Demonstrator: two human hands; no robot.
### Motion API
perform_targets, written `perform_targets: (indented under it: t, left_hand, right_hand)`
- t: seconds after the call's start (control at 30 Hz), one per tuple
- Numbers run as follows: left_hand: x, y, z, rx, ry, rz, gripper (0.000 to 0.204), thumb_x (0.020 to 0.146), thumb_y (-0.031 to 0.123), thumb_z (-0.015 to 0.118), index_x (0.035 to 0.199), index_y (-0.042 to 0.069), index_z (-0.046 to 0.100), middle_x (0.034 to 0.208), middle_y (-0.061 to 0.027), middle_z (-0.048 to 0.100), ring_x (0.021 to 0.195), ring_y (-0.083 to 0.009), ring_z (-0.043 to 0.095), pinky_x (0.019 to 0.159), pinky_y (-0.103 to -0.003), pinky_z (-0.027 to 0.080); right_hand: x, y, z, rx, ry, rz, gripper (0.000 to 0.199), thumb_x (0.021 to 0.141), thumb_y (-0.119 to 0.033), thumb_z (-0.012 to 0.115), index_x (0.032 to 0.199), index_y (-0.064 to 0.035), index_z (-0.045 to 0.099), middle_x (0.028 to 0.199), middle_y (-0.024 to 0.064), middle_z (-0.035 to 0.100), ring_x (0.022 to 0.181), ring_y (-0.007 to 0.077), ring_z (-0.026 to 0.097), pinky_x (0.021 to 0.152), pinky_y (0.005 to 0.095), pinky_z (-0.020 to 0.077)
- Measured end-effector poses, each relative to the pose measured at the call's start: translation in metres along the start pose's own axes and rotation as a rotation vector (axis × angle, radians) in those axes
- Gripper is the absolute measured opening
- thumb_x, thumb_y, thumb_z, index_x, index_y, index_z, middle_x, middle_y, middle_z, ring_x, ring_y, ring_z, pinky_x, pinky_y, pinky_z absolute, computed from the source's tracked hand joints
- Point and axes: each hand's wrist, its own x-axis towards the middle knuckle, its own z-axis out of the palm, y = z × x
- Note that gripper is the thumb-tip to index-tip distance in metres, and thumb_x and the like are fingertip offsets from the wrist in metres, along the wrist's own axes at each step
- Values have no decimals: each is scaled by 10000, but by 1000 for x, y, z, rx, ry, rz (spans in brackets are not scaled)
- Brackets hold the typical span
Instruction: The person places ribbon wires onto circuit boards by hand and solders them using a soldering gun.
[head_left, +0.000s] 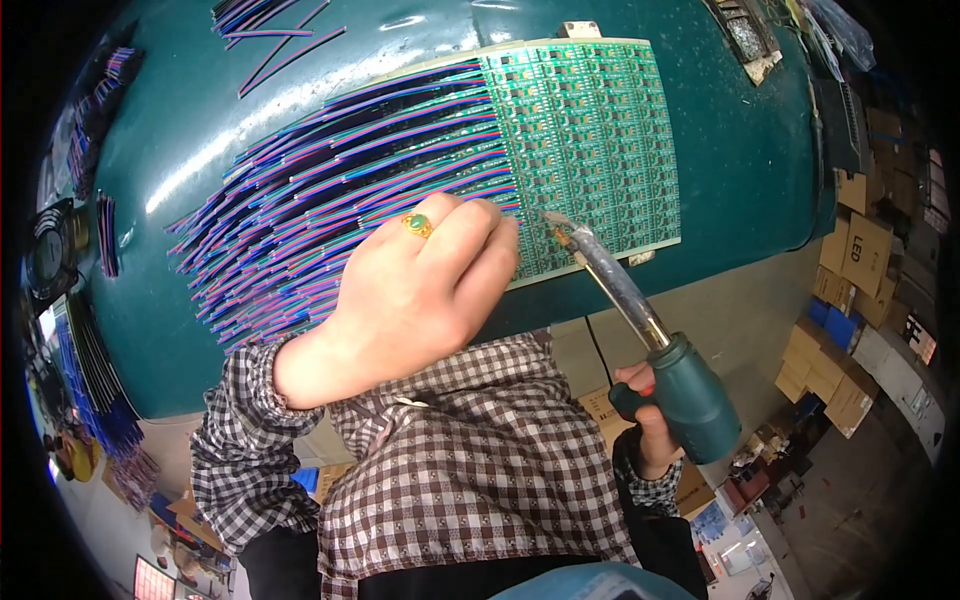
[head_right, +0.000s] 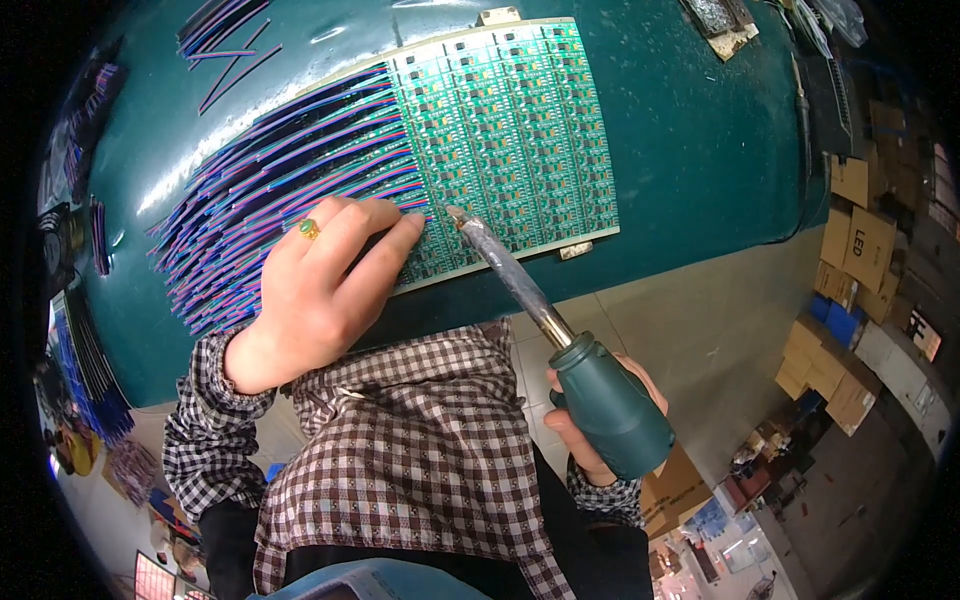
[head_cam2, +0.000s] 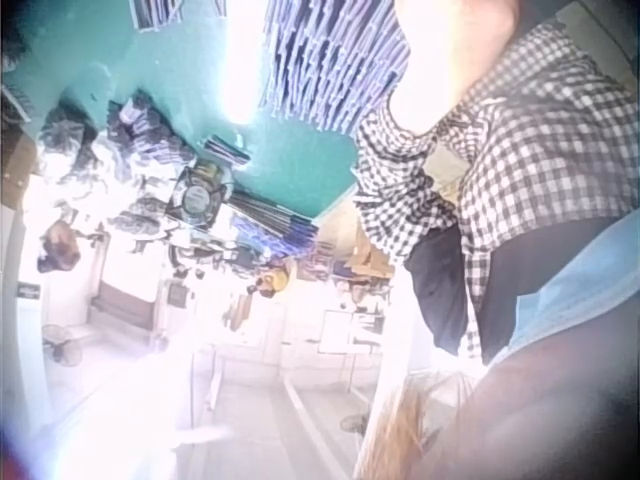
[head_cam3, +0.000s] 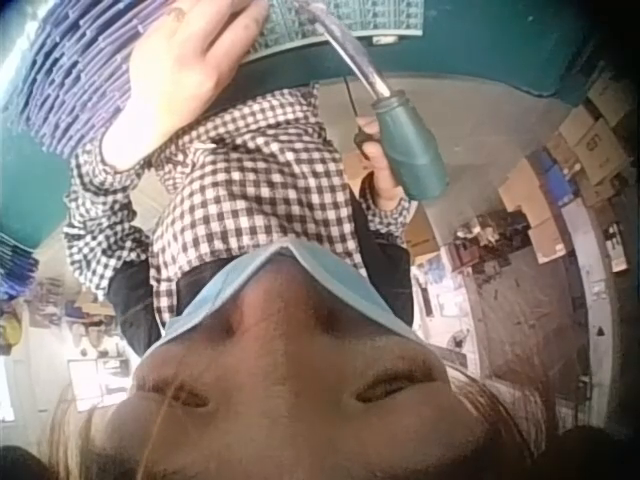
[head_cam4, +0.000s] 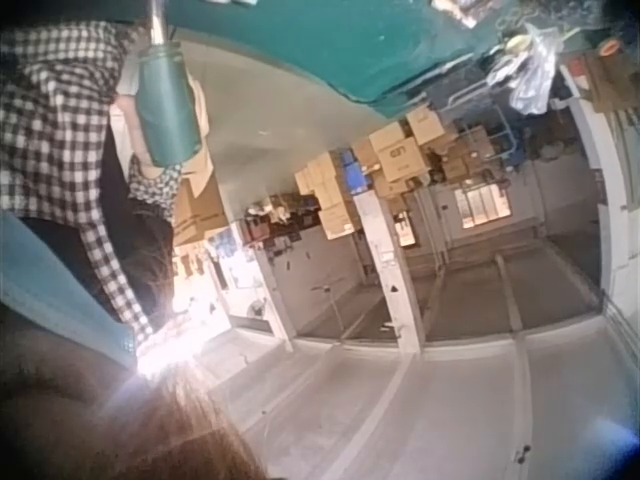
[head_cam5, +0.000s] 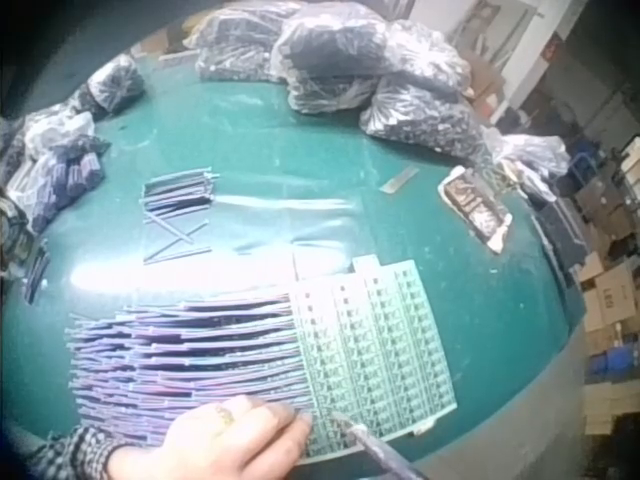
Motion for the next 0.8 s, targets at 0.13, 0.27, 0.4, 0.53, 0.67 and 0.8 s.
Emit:
perform_targets:
  t: [0.13, 0.27, 0.4, 0.53, 0.67, 0.8]
  left_hand:
    - [0, 1, -1, 11, 12, -2, 374, 644, 17, 660, 1016, -27, 667, 910, -93, 605, 750, -226, 598, 629, -314, 510]
    - [0, -1, 0, 9, 23, 12, 372, 643, 16, 659, 1013, -27, 670, 905, -92, 607, 745, -224, 599, 627, -315, 510]
    - [-1, -1, 1, 22, 35, 24, 374, 647, 22, 662, 1017, -33, 672, 915, -96, 612, 746, -224, 601, 627, -315, 513]
    - [-2, 2, -1, 80, 21, 35, 381, 666, 39, 659, 1038, -40, 672, 943, -106, 620, 780, -226, 617, 647, -314, 527]
    - [-2, -5, 6, 185, 93, 146, 309, 694, 88, 644, 984, -18, 641, 914, -79, 569, 722, -164, 566, 546, -251, 456]
    - [-3, 1, 1, 117, 57, 87, 337, 688, 63, 653, 1011, -30, 660, 934, -92, 600, 766, -193, 599, 608, -282, 498]
  right_hand:
    - [0, -3, 5, 70, 35, 19, 588, 712, -294, 896, 1102, 58, 633, 911, 125, 729, 830, 178, 705, 769, 279, 557]
    - [0, -10, 7, 107, 63, 112, 591, 709, -280, 899, 1106, 63, 628, 920, 134, 729, 848, 184, 707, 790, 290, 558]
    - [-1, -6, 5, 86, 44, 115, 592, 700, -286, 905, 1097, 61, 635, 914, 126, 728, 814, 174, 701, 759, 281, 551]
    - [-3, 3, -4, -37, -48, 25, 581, 696, -291, 907, 1079, 57, 642, 905, 120, 727, 795, 171, 696, 739, 276, 546]
    - [-1, -2, 1, 45, 8, 72, 580, 697, -299, 906, 1068, 58, 639, 896, 120, 726, 821, 177, 704, 744, 277, 555]
    - [-2, -1, -1, 58, 9, 67, 586, 698, -287, 907, 1070, 67, 624, 891, 123, 726, 845, 178, 709, 749, 276, 564]
